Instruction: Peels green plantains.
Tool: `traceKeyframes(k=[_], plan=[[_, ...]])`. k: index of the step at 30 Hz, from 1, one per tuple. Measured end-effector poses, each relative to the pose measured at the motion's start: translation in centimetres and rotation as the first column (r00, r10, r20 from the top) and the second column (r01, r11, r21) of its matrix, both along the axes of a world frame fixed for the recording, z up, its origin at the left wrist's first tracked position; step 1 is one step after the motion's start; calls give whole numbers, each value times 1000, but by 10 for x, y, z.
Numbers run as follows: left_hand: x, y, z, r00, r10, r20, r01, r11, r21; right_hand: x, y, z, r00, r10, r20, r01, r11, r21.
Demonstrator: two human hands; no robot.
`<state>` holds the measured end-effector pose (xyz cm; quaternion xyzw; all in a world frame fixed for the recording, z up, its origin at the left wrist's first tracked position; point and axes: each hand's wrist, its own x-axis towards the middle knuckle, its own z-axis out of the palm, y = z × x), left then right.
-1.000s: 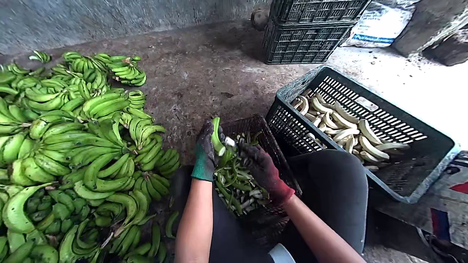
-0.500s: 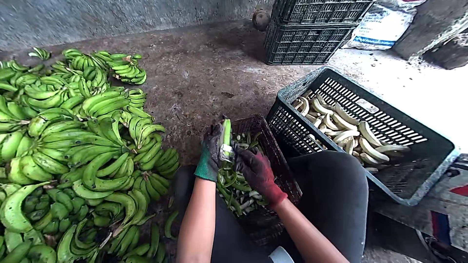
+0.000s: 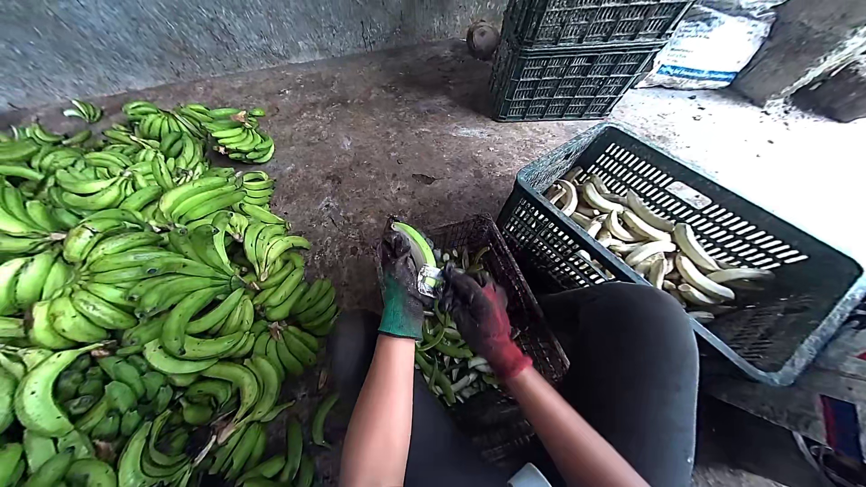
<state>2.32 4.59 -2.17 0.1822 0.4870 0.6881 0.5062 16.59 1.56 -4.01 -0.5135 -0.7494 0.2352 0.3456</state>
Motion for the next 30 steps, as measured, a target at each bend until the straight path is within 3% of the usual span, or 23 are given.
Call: traceKeyframes(k=[4,9,13,16,18,20,23,26,28,30], plan=[[-8,-8,2,939,-204,-277,167,974,-153,2,55,22,974,38,223,-37,999,-7],[-18,-26,13,866,-374,-332,328,926,-185,11,100,13,963,70,259,-56,997,-60],[-14,-10,1,941,-161,-298,119,981,-153,10,72,14,999,20,27,-18,998,-67],[-1,6,-4,988,112,-109,-115,993,-23,-4,15,-6,1000,-20,-13,21,999,30],[5,6,-1,986,162,-39,-163,986,-30,-10,1,-10,999,-36,-4,37,996,85],[4,-2,-2,985,39,-170,-53,996,-76,-8,14,1,995,-44,84,41,998,41],[-6,-15,7,874,-250,-416,165,959,-230,1,56,20,979,39,201,-10,990,-144],[-17,-26,15,827,-402,-394,322,912,-254,11,76,28,977,89,194,-33,960,-276],[-17,-25,18,805,-418,-420,343,907,-246,17,76,22,990,54,133,-21,970,-242],[-13,-13,14,896,-314,-315,277,948,-155,18,66,14,1000,10,19,-7,985,-174]])
